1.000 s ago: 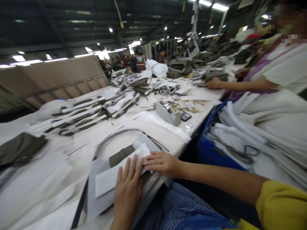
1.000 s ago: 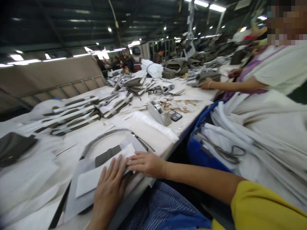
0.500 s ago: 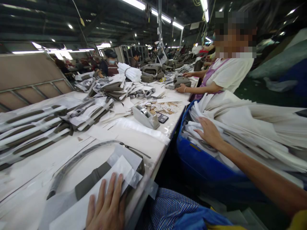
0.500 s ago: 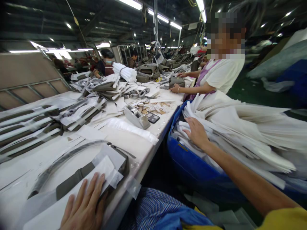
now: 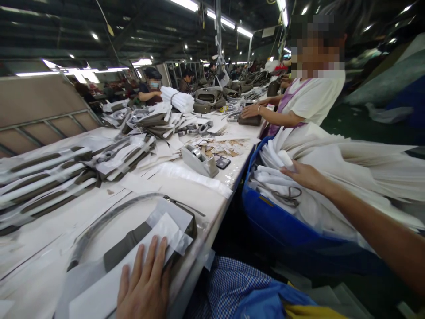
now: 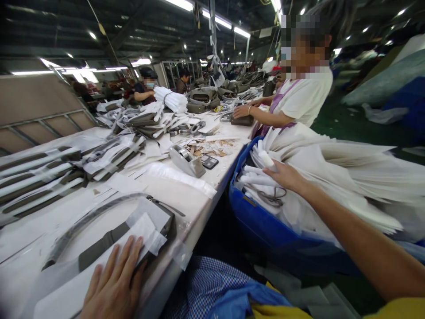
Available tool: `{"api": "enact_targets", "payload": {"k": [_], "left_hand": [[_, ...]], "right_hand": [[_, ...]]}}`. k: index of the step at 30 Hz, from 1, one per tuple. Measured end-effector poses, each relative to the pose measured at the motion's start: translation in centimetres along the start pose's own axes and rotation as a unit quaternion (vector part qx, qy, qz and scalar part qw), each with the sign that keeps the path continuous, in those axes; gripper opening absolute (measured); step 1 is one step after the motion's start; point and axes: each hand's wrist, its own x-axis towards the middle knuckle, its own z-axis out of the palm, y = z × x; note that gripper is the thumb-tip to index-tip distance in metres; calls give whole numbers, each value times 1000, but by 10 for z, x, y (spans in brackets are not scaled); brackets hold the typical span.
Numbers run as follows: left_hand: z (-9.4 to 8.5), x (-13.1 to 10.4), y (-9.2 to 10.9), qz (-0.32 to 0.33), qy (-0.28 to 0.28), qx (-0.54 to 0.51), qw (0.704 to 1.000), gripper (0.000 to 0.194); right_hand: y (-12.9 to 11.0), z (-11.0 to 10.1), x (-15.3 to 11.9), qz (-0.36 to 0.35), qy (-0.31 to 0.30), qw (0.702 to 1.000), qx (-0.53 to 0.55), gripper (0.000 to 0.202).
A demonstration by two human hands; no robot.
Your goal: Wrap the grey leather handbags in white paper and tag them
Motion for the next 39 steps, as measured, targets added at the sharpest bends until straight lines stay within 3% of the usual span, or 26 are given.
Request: {"api": "enact_targets", "payload": {"k": [3, 5, 7, 8, 10, 12, 14, 16, 18, 19, 21, 23, 25, 27, 29, 34, 39], "left_hand": [[1, 1, 1, -5, 8, -1, 1000, 61], [-1, 2, 3, -13, 19, 7, 1000, 60], [-3, 3, 5, -20, 12, 26, 999, 59], [-5, 4, 5, -21, 0, 37, 999, 58], [-10, 6, 5, -19, -29, 58, 998, 56], [-16, 10, 4, -15, -64, 72, 995, 57], [-25, 16, 2, -11, -100, 75, 992, 61], [-36, 24, -2, -3, -136, 60, 989, 64], [-47, 32, -8, 3, -168, 31, 985, 62], [-53, 37, -11, 7, -185, 15, 983, 61], [-64, 45, -16, 12, -219, -12, 976, 59], [-73, 53, -19, 21, -243, -28, 969, 60], [-78, 58, -20, 24, -257, -38, 965, 61], [-81, 60, -20, 23, -263, -44, 964, 61], [-81, 61, -20, 22, -262, -48, 964, 62], [-81, 61, -18, 11, -267, -68, 961, 58], [-80, 58, -15, -4, -265, -77, 961, 55]], "right_hand": [[-31, -23, -15, 0, 72, 997, 18, 34], [-62, -38, -31, -55, 154, 983, 81, 26], [-96, -48, -47, -107, 167, 952, 233, 26], [-113, -49, -54, -101, 139, 921, 350, 25], [-141, -40, -70, -39, 23, 829, 557, 29], [-163, -21, -94, 39, -133, 735, 664, 35], [-175, 3, -124, 74, -311, 658, 682, 40], [-178, 24, -155, 41, -504, 577, 641, 42], [-175, 38, -177, -48, -627, 547, 553, 41], [-173, 42, -182, -100, -644, 563, 508, 39], [-170, 50, -182, -214, -596, 643, 430, 37], [-172, 58, -173, -323, -474, 737, 358, 36], [-181, 67, -161, -415, -341, 791, 292, 38], [-196, 76, -154, -476, -233, 808, 256, 40], [-215, 83, -151, -513, -161, 807, 244, 42], [-259, 101, -153, -525, -36, 809, 262, 23], [-272, 123, -156, -528, 51, 807, 259, 16]]}}
